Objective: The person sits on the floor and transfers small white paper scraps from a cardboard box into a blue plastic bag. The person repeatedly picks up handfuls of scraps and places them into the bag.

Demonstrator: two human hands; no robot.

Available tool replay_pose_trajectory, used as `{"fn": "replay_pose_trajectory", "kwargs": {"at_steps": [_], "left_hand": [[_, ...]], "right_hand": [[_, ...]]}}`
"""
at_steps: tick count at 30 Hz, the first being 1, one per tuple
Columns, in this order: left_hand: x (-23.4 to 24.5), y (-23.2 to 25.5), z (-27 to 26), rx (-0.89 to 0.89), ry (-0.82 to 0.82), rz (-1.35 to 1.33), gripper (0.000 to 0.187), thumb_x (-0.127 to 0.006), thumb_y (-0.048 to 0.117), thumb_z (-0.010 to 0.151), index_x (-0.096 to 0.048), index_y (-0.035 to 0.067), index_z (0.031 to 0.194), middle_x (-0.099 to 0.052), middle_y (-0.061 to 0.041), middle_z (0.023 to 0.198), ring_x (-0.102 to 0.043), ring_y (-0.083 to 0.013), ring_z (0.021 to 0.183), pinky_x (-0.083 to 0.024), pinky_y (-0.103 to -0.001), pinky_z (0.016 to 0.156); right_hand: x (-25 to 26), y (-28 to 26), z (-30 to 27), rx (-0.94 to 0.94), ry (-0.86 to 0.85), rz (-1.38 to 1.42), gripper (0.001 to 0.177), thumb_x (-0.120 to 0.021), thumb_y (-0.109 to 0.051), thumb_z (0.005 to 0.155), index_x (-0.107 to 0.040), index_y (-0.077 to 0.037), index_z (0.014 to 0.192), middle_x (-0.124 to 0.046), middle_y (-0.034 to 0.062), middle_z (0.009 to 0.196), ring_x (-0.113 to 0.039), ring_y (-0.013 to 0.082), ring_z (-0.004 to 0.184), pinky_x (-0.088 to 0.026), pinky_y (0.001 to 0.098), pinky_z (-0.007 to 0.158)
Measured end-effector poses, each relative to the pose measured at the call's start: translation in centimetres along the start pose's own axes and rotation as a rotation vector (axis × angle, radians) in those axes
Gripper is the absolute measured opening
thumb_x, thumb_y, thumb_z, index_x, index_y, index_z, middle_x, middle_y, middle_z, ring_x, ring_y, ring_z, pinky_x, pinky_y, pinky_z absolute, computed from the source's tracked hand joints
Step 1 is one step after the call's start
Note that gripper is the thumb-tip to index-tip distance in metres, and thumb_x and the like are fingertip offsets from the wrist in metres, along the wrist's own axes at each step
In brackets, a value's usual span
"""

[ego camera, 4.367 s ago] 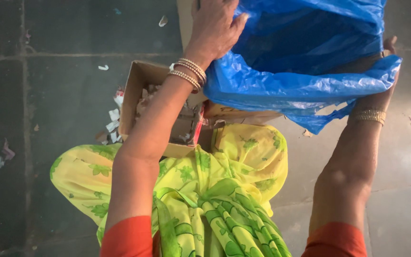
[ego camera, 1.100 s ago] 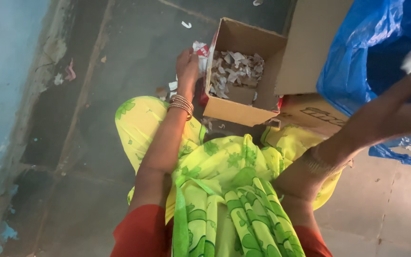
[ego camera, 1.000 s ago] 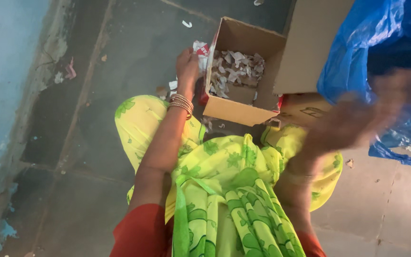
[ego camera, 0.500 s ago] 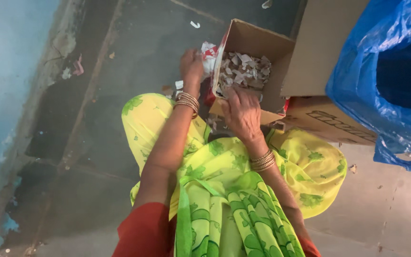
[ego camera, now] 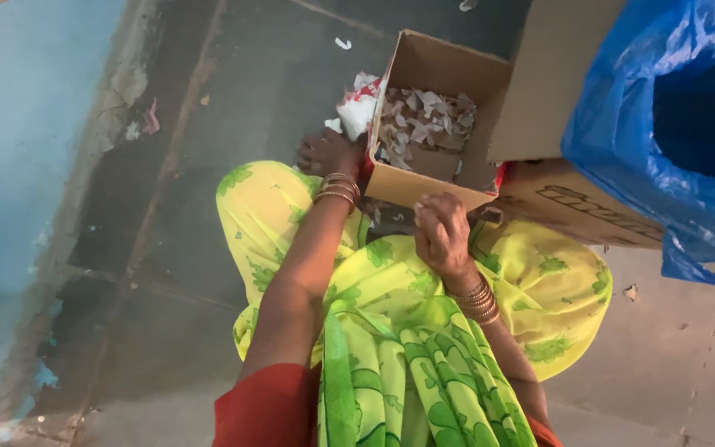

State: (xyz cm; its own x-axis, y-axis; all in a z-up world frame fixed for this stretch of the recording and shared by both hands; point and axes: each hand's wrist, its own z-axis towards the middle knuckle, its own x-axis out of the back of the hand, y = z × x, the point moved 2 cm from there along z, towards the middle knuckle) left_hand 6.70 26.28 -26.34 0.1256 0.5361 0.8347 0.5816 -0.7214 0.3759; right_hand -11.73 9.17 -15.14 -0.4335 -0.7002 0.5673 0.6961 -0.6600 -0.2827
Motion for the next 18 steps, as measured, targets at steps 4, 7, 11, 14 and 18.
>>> {"fn": "replay_pose_trajectory", "kwargs": {"at_steps": [4, 7, 11, 14, 18], "left_hand": [[-3.1, -0.5, 0.7, -0.142, 0.071, 0.146, 0.071, -0.061, 0.06, 0.088, -0.049, 0.016, 0.142, -0.027, -0.023, 0.154, -0.021, -0.05, 0.139, -0.025, -0.08, 0.1], [-5.5, -1.6, 1.4, -0.234, 0.08, 0.207, 0.045, -0.058, 0.038, 0.099, -0.055, 0.016, 0.137, -0.04, -0.019, 0.146, -0.039, -0.0456, 0.136, -0.041, -0.069, 0.099], [-7.1, -2.0, 3.2, -0.416, 0.129, 0.125, 0.042, -0.065, 0.045, 0.093, -0.067, 0.008, 0.113, -0.059, -0.02, 0.121, -0.055, -0.0398, 0.118, -0.049, -0.052, 0.099], [-8.4, -2.1, 5.4, -0.459, 0.055, 0.03, 0.045, -0.067, 0.047, 0.094, -0.072, 0.003, 0.096, -0.067, -0.025, 0.099, -0.064, -0.0441, 0.1, -0.053, -0.051, 0.09], [-10.1, -2.9, 8.0, -0.554, 0.124, -0.186, 0.043, -0.069, 0.042, 0.092, -0.071, -0.001, 0.087, -0.069, -0.028, 0.087, -0.066, -0.0488, 0.086, -0.055, -0.054, 0.081]], "right_hand": [[0.0, 0.4, 0.0, -0.066, -0.038, -0.011, 0.041, -0.067, 0.013, 0.081, -0.059, 0.001, 0.12, -0.063, 0.02, 0.12, -0.066, 0.0383, 0.106, -0.057, 0.0461, 0.088], [-0.4, 0.4, -0.1, -0.074, -0.059, -0.008, 0.039, -0.067, 0.012, 0.082, -0.06, 0.001, 0.119, -0.064, 0.0186, 0.12, -0.066, 0.0371, 0.106, -0.057, 0.0436, 0.086], [-0.7, 0.4, -0.2, -0.049, -0.101, 0.025, 0.034, -0.069, 0.009, 0.085, -0.06, 0.0, 0.116, -0.065, 0.0167, 0.121, -0.067, 0.0357, 0.107, -0.057, 0.0426, 0.085], [-0.9, 0.5, -0.6, -0.021, -0.154, 0.027, 0.032, -0.072, 0.004, 0.085, -0.061, -0.002, 0.114, -0.066, 0.0141, 0.116, -0.068, 0.0337, 0.101, -0.056, 0.0448, 0.084], [-2.7, 0.6, -1.7, -0.073, -0.352, 0.154, 0.033, -0.068, -0.004, 0.093, -0.058, -0.013, 0.122, -0.069, 0.0126, 0.124, -0.071, 0.031, 0.103, -0.061, 0.0434, 0.087]]}}
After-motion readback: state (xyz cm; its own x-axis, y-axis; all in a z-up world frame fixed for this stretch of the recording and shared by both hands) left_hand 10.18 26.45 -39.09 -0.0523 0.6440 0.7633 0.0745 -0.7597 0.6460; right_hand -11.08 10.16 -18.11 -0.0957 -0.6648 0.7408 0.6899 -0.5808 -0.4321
